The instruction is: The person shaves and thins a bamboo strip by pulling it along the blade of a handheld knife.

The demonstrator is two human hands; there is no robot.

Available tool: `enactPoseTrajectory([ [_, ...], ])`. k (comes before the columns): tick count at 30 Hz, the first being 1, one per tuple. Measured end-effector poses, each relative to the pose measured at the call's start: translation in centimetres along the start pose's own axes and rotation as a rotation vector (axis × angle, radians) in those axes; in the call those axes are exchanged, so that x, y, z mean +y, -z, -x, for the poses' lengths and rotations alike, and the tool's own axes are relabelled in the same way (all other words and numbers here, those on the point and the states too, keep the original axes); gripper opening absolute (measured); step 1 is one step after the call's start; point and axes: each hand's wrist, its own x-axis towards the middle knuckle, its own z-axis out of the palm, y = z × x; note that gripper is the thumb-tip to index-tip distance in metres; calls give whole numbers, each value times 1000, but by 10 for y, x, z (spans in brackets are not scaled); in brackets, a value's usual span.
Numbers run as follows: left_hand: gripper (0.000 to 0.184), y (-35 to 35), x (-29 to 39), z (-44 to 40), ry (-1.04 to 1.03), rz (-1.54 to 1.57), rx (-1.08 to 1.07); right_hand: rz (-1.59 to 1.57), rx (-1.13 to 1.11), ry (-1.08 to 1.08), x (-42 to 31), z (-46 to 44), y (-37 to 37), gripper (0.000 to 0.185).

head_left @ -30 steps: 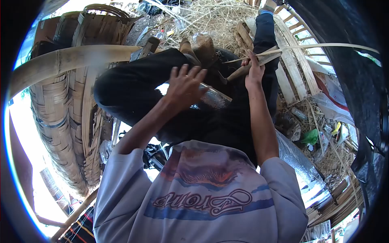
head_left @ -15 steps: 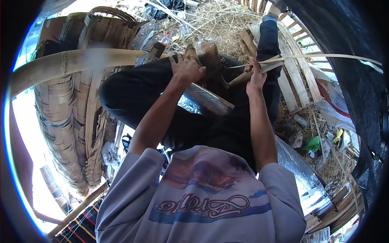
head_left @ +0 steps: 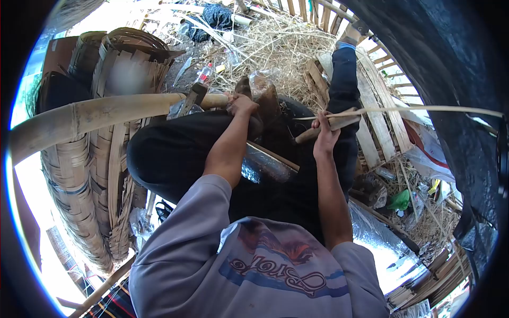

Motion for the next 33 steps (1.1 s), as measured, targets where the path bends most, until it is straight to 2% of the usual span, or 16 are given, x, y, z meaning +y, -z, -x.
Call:
enactPoseTrajectory([
  [3, 112, 10, -3, -29, -118, 552, 52, 7, -12, -59, -3, 0, -1, 12],
  [4, 110, 13, 0, -43, -195, 771, 209, 2, -13, -73, 2, -2, 2, 13],
  [5, 105, 11, 5, -65, -383, 936, 567, 10, -3, -78, 3, -1, 2, 13],
  [7, 88, 65, 21, -38, -565, 1546, 529, 39, -22, -74, 3, -1, -1, 13],
  [9, 78, 93, 14, -33, -592, 1378, 646, 42, -8, -77, 7, -3, -4, 13],
  [11, 72, 98, 1, -37, -598, 756, 870, 61, -30, -74, 13, -6, -5, 14],
  [14, 75, 52, -1, -16, -292, 436, 464, 36, 22, -61, 12, -4, -7, 13],
  [15, 80, 15, -8, -35, -354, 376, 189, 35, 26, -57, 11, -3, -7, 13],
  [17, 84, -15, -16, 4, -412, 196, 236, 30, 14, -71, 9, -2, -6, 12],
  [19, 75, -24, -19, 20, -535, -264, 248, 23, 6, -68, 8, -4, -6, 12],
  [23, 44, 7, -9, 97, -827, -617, -258, 28, 13, -71, 6, -3, -9, 11],
  [25, 39, -49, -10, 79, -940, -26, -673, 30, 6, -61, 8, -2, -7, 11],
  [26, 39, -42, -10, 98, -943, -26, -664, 41, 5, -50, 8, -3, -5, 11],
  [28, 34, -26, -8, 132, -1122, -162, -184, 26, -9, -39, 12, -4, -1, 11],
  [31, 36, 2, 3, 118, -963, -245, 38, 12, -57, -24, 11, 2, 4, 12],
  [33, 37, 26, -21, 118, -1006, -437, 617, -8, -49, -28, 8, 1, 3, 13],
])
